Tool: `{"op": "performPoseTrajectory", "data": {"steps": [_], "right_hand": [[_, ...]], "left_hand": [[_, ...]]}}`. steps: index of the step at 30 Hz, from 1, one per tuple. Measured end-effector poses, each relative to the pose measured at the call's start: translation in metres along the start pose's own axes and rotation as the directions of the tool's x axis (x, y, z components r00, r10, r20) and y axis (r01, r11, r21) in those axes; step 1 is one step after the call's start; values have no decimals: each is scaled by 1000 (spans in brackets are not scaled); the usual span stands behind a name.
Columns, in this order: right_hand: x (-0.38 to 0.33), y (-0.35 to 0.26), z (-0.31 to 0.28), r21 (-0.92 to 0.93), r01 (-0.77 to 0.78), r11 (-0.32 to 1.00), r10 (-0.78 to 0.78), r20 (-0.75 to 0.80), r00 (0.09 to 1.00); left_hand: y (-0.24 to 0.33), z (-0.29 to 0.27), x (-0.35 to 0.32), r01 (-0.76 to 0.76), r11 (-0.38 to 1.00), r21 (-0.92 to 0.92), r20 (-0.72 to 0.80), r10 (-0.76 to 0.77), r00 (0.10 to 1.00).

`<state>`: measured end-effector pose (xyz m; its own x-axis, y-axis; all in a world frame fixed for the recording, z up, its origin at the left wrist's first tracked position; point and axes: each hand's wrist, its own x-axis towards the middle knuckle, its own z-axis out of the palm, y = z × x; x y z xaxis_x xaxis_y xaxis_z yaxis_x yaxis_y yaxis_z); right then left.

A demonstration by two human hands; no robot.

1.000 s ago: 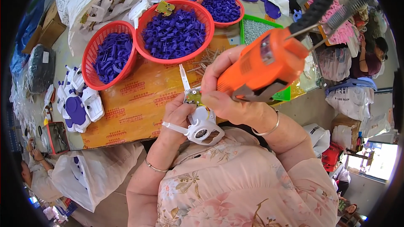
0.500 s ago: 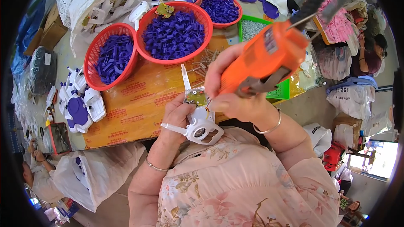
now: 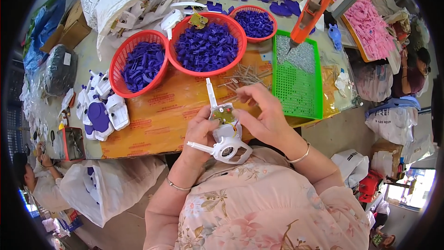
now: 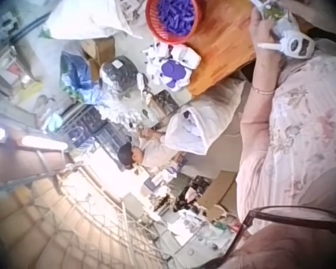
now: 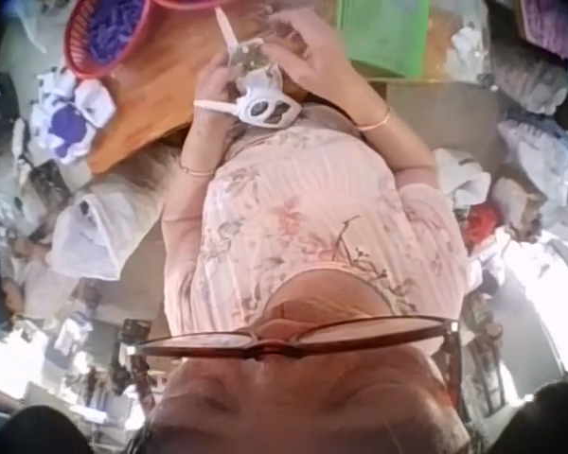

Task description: Assembling components of toy walkie-talkies using a hot glue gun at a factory workbench.

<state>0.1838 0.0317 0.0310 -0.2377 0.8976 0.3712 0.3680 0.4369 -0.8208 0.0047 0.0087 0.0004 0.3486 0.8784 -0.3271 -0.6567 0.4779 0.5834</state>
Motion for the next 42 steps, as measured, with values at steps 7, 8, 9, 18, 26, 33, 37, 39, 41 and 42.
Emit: {"op": "performPoseTrajectory", "data": {"steps": [7,8,9,18,26,33,37,39,41,42], "right_hand": [[-2,2,20,199,-180,963,138,207,969],[-2,0,22,193,-179,965,144,179,973],[-3,0,24,186,-178,966,151,150,977],[-6,-1,29,116,-46,992,33,109,993],[-9,-1,29,137,-51,989,35,119,992],[-13,3,31,137,-66,988,45,151,988],[-16,6,30,134,-76,988,53,164,985],[-16,5,29,155,-86,984,59,172,983],[-17,6,29,161,-95,982,65,182,981],[-17,7,29,166,-102,981,69,193,979]], "left_hand": [[-5,-1,-4,-170,928,331,-81,207,975],[-5,1,-4,-170,928,333,-82,208,975],[-5,3,-5,-275,851,447,-63,337,940],[-10,2,-3,-443,610,657,32,564,825],[-18,-1,-3,-444,492,749,28,646,763],[-16,0,-7,-407,502,763,-13,642,767],[-14,3,-7,-404,522,751,-20,631,776],[-15,3,-7,-411,537,737,-22,626,779],[-15,3,-7,-417,551,723,-23,622,783],[-15,2,-7,-410,559,721,-33,618,785]]}}
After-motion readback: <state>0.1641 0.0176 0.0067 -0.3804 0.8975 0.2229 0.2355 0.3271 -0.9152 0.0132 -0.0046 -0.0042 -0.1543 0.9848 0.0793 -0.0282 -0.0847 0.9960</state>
